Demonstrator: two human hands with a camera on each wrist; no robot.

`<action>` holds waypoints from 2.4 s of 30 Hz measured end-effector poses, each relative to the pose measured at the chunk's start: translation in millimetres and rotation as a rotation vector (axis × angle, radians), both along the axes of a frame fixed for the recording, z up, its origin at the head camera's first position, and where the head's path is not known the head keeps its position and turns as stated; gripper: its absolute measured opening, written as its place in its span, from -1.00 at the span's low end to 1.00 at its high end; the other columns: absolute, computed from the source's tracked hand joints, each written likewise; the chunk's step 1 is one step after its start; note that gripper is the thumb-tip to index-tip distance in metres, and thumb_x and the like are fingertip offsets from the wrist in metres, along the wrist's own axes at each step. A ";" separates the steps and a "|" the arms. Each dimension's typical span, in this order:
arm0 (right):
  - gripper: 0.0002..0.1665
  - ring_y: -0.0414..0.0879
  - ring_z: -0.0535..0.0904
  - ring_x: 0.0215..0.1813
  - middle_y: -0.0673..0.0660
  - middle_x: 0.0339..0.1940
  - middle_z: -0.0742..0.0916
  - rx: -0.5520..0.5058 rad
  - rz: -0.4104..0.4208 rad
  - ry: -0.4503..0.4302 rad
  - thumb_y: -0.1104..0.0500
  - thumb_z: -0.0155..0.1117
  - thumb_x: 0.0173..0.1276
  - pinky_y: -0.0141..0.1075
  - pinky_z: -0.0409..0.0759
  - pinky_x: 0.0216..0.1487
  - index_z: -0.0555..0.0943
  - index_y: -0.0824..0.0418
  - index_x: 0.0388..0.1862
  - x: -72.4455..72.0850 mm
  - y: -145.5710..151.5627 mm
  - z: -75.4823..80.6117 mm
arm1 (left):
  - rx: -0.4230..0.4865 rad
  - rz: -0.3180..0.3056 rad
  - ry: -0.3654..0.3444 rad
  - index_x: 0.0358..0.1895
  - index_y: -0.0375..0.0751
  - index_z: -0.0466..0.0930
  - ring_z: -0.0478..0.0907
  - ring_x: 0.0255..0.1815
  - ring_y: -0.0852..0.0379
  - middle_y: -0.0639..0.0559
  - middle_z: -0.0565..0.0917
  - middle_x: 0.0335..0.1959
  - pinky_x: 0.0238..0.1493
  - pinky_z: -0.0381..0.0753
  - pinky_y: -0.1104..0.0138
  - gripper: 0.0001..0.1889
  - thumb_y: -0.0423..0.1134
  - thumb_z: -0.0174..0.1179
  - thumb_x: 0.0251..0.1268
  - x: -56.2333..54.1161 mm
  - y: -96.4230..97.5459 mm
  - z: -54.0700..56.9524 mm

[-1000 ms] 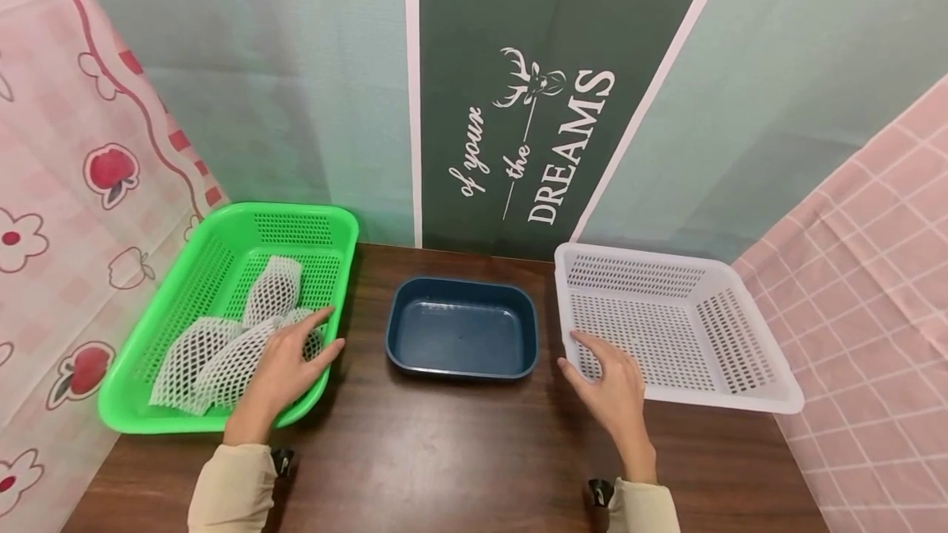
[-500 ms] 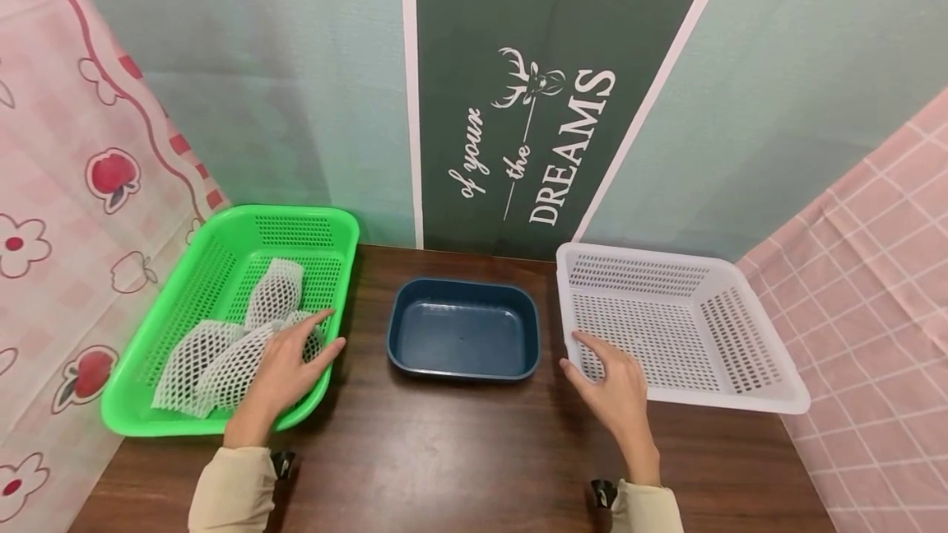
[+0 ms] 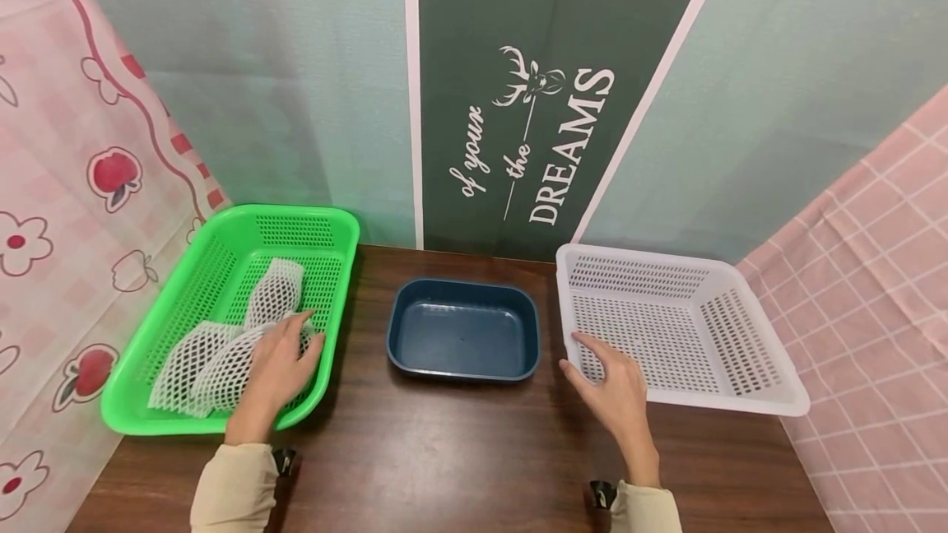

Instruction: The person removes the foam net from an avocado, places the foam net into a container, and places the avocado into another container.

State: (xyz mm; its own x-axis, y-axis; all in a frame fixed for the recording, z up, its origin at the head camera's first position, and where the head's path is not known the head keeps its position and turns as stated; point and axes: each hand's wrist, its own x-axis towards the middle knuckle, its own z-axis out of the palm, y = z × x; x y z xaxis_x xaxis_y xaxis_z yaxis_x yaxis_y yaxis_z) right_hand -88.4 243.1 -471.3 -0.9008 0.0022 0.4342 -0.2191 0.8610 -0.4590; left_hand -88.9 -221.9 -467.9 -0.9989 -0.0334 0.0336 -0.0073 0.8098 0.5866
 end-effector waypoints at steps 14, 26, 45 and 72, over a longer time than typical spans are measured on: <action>-0.49 0.21 0.67 0.10 0.20 0.09 0.76 -0.002 -0.016 -0.010 0.01 0.51 0.11 0.10 0.49 0.05 0.71 0.06 0.08 0.1 -0.7 -2.5 | -0.105 0.032 -0.088 0.46 -0.49 0.05 -0.01 0.43 -0.58 -0.64 0.04 0.43 0.37 0.03 -0.36 -0.21 -0.31 0.26 0.25 1.2 -0.3 -4.7; -0.48 0.20 0.66 0.14 0.20 0.11 0.75 -0.008 -0.019 -0.025 0.00 0.51 0.12 0.10 0.48 0.10 0.71 0.04 0.10 1.0 -1.9 -1.9 | -0.067 0.111 -0.153 0.53 -0.43 -0.28 0.05 0.31 -0.69 -0.73 -0.02 0.37 0.29 0.10 -0.41 0.15 -0.41 0.43 0.01 1.4 -0.3 -5.6; -0.40 0.17 0.68 0.12 0.19 0.10 0.75 0.008 0.005 -0.005 -0.01 0.57 0.04 0.06 0.53 0.04 0.69 0.05 0.12 -0.4 0.0 -1.4 | -0.132 0.057 -0.079 0.45 -0.52 0.00 0.26 0.15 -0.70 -0.63 0.24 0.29 0.24 0.21 -0.36 0.00 -0.45 0.42 -0.09 0.9 -1.9 -4.4; -0.41 0.21 0.66 0.12 0.22 0.11 0.75 0.006 -0.011 -0.017 0.01 0.55 0.05 0.12 0.44 0.14 0.69 0.07 0.12 3.0 -0.7 -2.6 | -0.045 0.091 0.145 0.46 -0.27 0.19 0.38 0.17 -0.55 -0.40 0.33 0.39 -0.09 0.45 -0.35 -0.11 -0.34 0.41 -0.01 3.1 0.3 16.2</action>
